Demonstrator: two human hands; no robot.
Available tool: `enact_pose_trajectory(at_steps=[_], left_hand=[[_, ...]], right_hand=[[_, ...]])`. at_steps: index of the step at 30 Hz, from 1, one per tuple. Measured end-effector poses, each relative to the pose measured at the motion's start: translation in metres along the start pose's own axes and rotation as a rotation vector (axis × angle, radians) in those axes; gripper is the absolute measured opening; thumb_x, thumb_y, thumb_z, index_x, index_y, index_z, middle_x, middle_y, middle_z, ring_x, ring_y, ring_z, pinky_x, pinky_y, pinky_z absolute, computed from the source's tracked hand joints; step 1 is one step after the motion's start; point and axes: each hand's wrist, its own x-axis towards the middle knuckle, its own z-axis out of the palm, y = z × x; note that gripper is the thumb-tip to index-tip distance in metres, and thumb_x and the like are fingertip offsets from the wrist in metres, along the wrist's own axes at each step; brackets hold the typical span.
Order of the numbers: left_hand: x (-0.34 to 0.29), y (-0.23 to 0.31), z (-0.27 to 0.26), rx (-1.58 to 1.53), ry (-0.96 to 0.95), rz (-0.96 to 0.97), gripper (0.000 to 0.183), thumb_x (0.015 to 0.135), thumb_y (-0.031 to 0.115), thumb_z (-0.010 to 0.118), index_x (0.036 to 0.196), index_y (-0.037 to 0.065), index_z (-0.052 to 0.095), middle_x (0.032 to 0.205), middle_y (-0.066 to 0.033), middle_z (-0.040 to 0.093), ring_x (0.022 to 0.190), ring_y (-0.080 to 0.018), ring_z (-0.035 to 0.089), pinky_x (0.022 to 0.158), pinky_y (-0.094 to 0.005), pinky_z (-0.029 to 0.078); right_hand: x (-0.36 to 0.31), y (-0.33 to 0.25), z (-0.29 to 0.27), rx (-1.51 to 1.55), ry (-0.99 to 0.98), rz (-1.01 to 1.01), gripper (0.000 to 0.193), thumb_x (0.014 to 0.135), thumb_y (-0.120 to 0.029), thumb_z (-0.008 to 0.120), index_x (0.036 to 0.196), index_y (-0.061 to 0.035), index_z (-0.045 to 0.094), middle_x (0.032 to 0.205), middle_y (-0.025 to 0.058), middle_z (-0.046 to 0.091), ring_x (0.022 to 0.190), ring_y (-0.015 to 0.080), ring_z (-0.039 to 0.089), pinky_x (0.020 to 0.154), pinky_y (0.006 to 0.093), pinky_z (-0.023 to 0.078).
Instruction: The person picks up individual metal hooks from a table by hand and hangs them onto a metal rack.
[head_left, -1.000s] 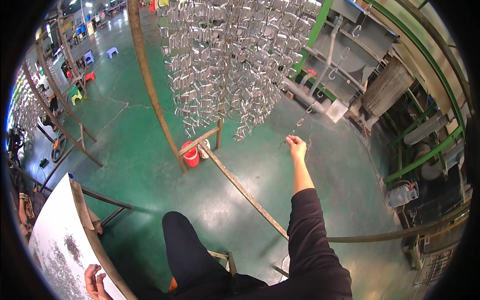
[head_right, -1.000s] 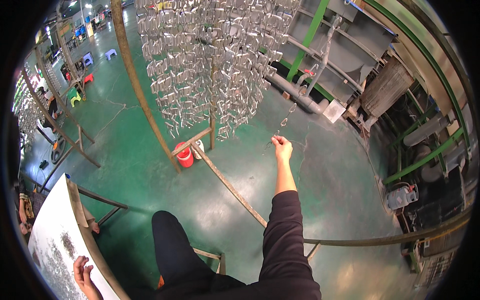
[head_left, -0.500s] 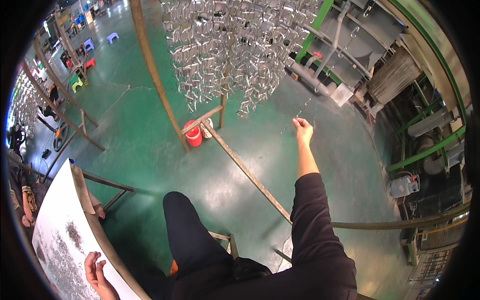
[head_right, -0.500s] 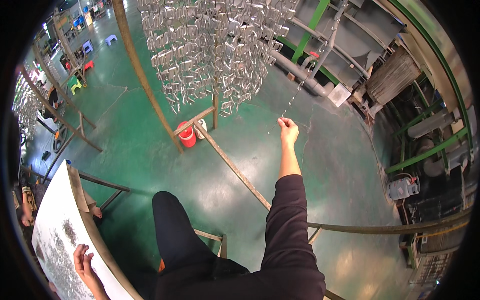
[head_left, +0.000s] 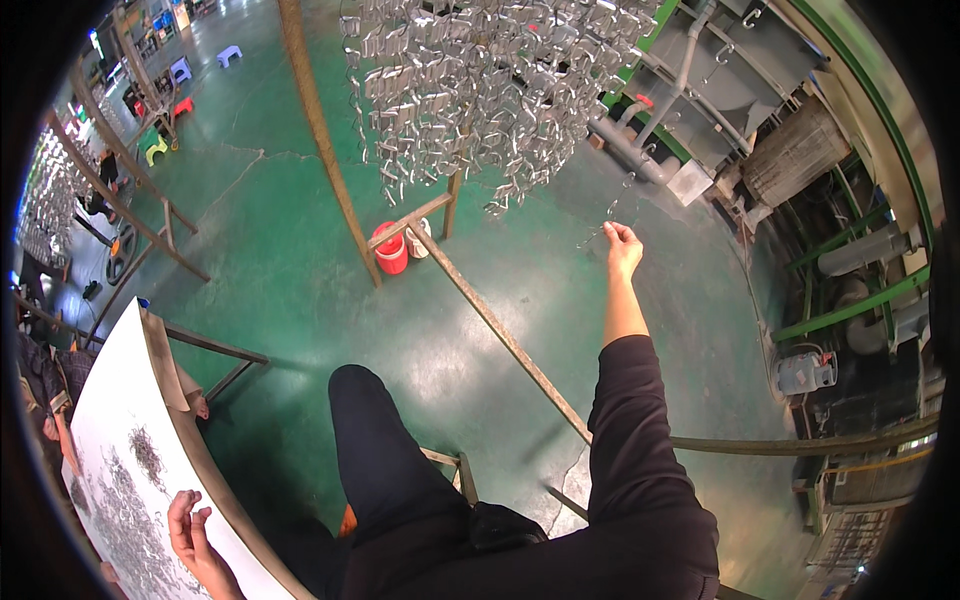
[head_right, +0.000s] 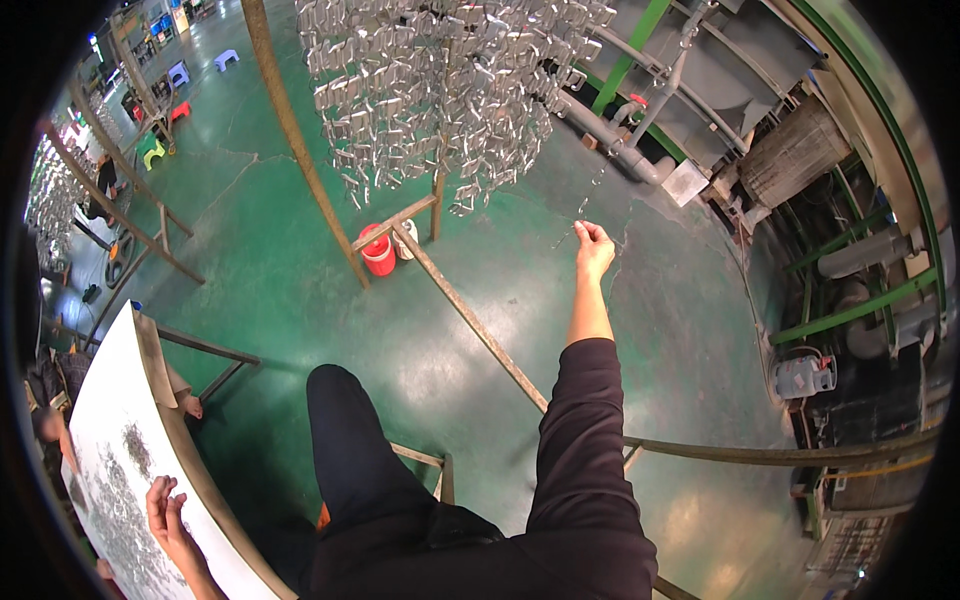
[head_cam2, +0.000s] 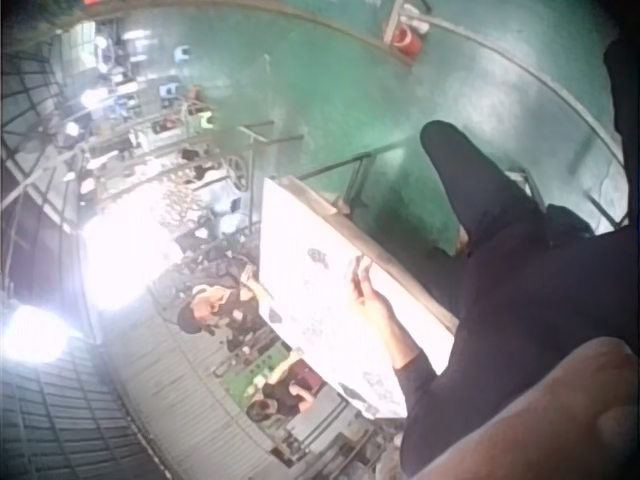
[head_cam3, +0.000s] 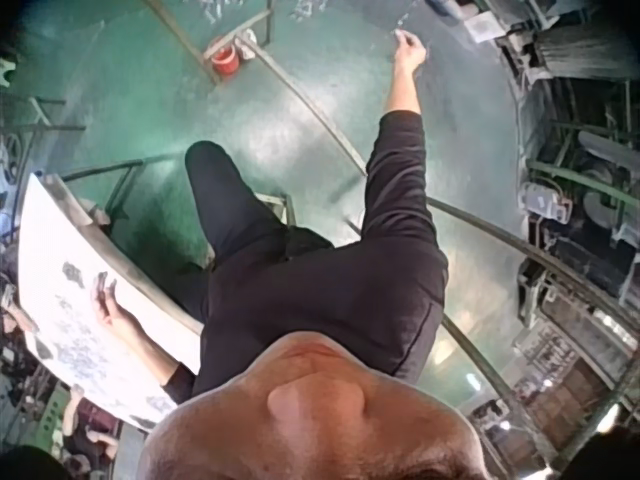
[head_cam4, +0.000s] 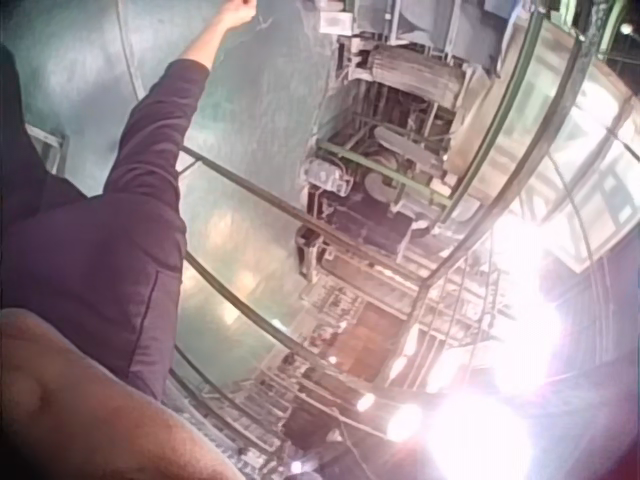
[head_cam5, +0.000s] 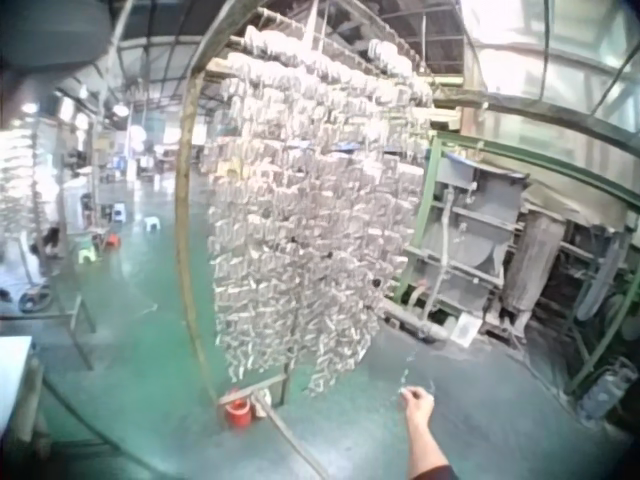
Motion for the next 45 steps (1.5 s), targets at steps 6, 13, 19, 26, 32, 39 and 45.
enact_pose_trajectory(at_steps=[6,13,19,26,32,39,45], left_hand=[[0.001,-0.011,-0.009,-0.013,-0.014,-0.016,0.033,0.09,0.013,0.048,0.12,0.0,0.053,0.114,-0.0102,0.058,0.108,-0.018,0.054,0.087,-0.0306,0.042],[-0.008,-0.029,-0.003,-0.069,-0.02,-0.021,0.024,0.092,0.012,0.048,0.111,0.0,0.058,0.105,-0.0086,0.06,0.1,-0.016,0.056,0.082,-0.0277,0.044],[-0.051,-0.069,0.023,-0.115,-0.151,-0.18,0.023,0.096,0.014,0.045,0.107,0.002,0.061,0.102,-0.0057,0.061,0.092,-0.0122,0.058,0.072,-0.023,0.046],[-0.078,-0.101,0.003,-0.242,-0.115,-0.133,0.022,0.092,0.008,0.054,0.11,-0.003,0.059,0.103,-0.0092,0.064,0.098,-0.0167,0.061,0.085,-0.0271,0.047],[-0.071,-0.117,-0.06,-0.076,0.05,-0.031,0.022,0.087,0.005,0.057,0.109,0.002,0.061,0.098,-0.0087,0.066,0.09,-0.0152,0.063,0.074,-0.0264,0.049],[-0.039,-0.204,-0.155,0.353,0.611,0.046,0.016,0.083,0.007,0.06,0.097,0.004,0.067,0.096,-0.0146,0.065,0.09,-0.0311,0.061,0.079,-0.0367,0.048],[0.046,-0.266,-0.234,0.607,0.555,0.095,0.021,0.078,0.011,0.066,0.098,0.006,0.067,0.097,-0.0103,0.064,0.098,-0.0291,0.057,0.084,-0.0376,0.046]], right_hand=[[-0.01,-0.016,-0.004,-0.012,0.022,-0.011,0.019,0.078,-0.019,0.074,0.088,-0.0039,0.071,0.079,0.0032,0.07,0.073,0.0098,0.061,0.073,0.0255,0.047],[-0.057,-0.026,-0.029,0.026,-0.062,-0.117,0.018,0.079,-0.015,0.073,0.088,0.0,0.069,0.078,0.0036,0.068,0.075,0.0089,0.06,0.074,0.0258,0.048],[-0.172,-0.079,-0.028,0.079,-0.265,-0.161,0.008,0.08,-0.01,0.071,0.084,-0.0029,0.068,0.082,0.0014,0.066,0.077,0.0098,0.058,0.072,0.0247,0.046],[-0.337,-0.199,0.016,0.207,-0.716,-0.309,0.005,0.079,-0.005,0.07,0.084,-0.0047,0.07,0.085,0.0035,0.062,0.08,0.011,0.056,0.07,0.0249,0.045],[-0.45,-0.272,0.036,0.455,-1.121,-0.387,0.007,0.081,0.002,0.065,0.087,0.0005,0.063,0.092,0.0069,0.058,0.084,0.0118,0.053,0.077,0.0239,0.043],[-0.545,-0.326,0.052,0.42,-1.428,-0.497,0.006,0.08,0.002,0.066,0.086,-0.0006,0.065,0.091,0.0056,0.059,0.084,0.012,0.055,0.075,0.0235,0.044],[-0.591,-0.356,0.07,0.382,-1.586,-0.588,0.008,0.077,0.001,0.069,0.085,-0.0001,0.066,0.087,0.0053,0.06,0.083,0.0142,0.055,0.077,0.0256,0.044]])
